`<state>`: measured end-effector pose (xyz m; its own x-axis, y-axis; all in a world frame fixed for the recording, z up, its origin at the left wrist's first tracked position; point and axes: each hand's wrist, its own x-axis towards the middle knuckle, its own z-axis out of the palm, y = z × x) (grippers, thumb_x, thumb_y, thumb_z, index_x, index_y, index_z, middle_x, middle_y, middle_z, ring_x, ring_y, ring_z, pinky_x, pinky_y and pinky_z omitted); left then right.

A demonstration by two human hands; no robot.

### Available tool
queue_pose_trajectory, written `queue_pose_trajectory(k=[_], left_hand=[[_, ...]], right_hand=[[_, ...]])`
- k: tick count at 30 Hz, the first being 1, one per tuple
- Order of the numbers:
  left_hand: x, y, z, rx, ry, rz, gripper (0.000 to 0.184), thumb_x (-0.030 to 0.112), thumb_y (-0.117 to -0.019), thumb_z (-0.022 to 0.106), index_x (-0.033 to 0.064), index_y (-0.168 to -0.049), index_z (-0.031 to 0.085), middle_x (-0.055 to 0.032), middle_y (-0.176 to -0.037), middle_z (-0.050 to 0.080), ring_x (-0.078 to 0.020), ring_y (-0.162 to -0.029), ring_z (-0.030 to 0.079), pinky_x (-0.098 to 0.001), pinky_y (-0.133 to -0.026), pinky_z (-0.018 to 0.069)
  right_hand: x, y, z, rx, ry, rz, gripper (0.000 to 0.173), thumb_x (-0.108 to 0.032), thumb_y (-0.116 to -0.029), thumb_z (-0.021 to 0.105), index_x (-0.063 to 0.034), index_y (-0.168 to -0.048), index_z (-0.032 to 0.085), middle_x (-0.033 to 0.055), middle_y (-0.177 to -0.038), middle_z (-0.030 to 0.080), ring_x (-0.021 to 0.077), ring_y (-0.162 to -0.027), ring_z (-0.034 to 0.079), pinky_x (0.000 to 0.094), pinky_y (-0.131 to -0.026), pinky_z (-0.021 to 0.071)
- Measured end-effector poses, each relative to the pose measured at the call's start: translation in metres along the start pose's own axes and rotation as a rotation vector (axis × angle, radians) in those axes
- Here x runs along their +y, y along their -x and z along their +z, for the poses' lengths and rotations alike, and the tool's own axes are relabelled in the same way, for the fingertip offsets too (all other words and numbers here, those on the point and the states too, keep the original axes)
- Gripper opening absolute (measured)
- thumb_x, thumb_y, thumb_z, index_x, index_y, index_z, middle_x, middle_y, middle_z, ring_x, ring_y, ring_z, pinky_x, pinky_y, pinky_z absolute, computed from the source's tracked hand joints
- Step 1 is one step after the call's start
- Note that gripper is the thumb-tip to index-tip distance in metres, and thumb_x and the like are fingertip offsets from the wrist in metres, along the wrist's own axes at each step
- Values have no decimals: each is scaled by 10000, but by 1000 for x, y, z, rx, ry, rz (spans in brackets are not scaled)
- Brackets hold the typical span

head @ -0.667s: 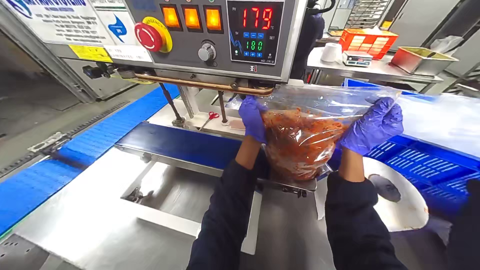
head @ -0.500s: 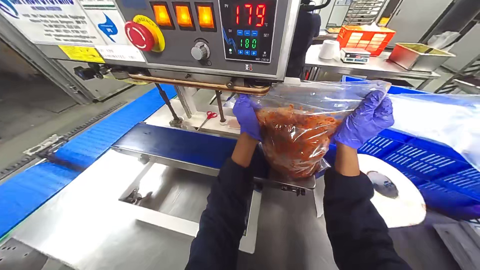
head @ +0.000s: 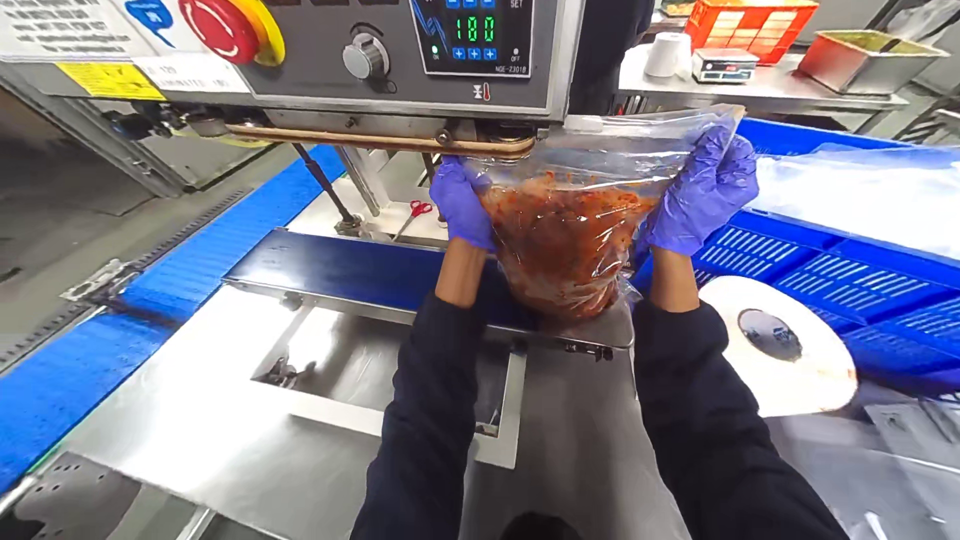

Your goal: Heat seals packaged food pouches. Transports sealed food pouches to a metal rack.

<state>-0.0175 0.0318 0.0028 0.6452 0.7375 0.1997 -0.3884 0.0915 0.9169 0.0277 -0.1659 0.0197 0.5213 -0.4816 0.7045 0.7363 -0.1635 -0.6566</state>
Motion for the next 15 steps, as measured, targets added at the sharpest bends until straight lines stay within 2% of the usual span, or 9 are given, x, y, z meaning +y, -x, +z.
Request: queue_pose_trajectory(k=[3, 5, 7, 10, 15], left_hand=[[2, -7, -3, 20, 20, 57, 365, 346, -1119, 346, 142, -958, 602, 61, -712, 537, -33, -614, 549, -245, -618, 523], [2, -10, -6, 41, 33, 67, 360, 322, -1118, 346, 137, -943, 600, 55, -719, 551, -36, -634, 563, -254, -636, 530], [4, -12, -10, 46, 18, 63, 359, 325, -1116, 349, 125, -963, 606, 43, -740, 549, -46, -659, 564, -265, -654, 527], [5, -15, -15, 47, 3, 55, 383, 364, -1119, 338, 130, -998, 616, 50, -730, 545, -41, -633, 559, -254, -635, 527], [6, -23, -25, 43, 14, 57, 414, 399, -1119, 324, 138, -962, 604, 50, -720, 546, -48, -639, 570, -263, -640, 535]], right_hand=[[3, -6, 8, 69, -116, -31, 59, -72, -978, 655, -15, -967, 666, -95, -786, 636, -70, -691, 596, 144, -676, 532], [1, -4, 7, 43, -134, -20, 47, -85, -971, 674, -50, -947, 654, -107, -773, 618, -71, -651, 572, 135, -634, 520], [-3, 0, 5, -8, -144, 13, 84, -116, -972, 687, -107, -930, 614, -115, -775, 591, -68, -641, 564, 123, -616, 511], [-1, -5, 9, -7, -234, 41, 139, -15, -888, 731, -104, -884, 624, -110, -750, 639, -38, -626, 596, 159, -616, 546], [-11, -4, 9, -75, -186, 148, 175, -60, -879, 764, -150, -844, 617, -130, -730, 633, -42, -626, 598, 159, -612, 542]])
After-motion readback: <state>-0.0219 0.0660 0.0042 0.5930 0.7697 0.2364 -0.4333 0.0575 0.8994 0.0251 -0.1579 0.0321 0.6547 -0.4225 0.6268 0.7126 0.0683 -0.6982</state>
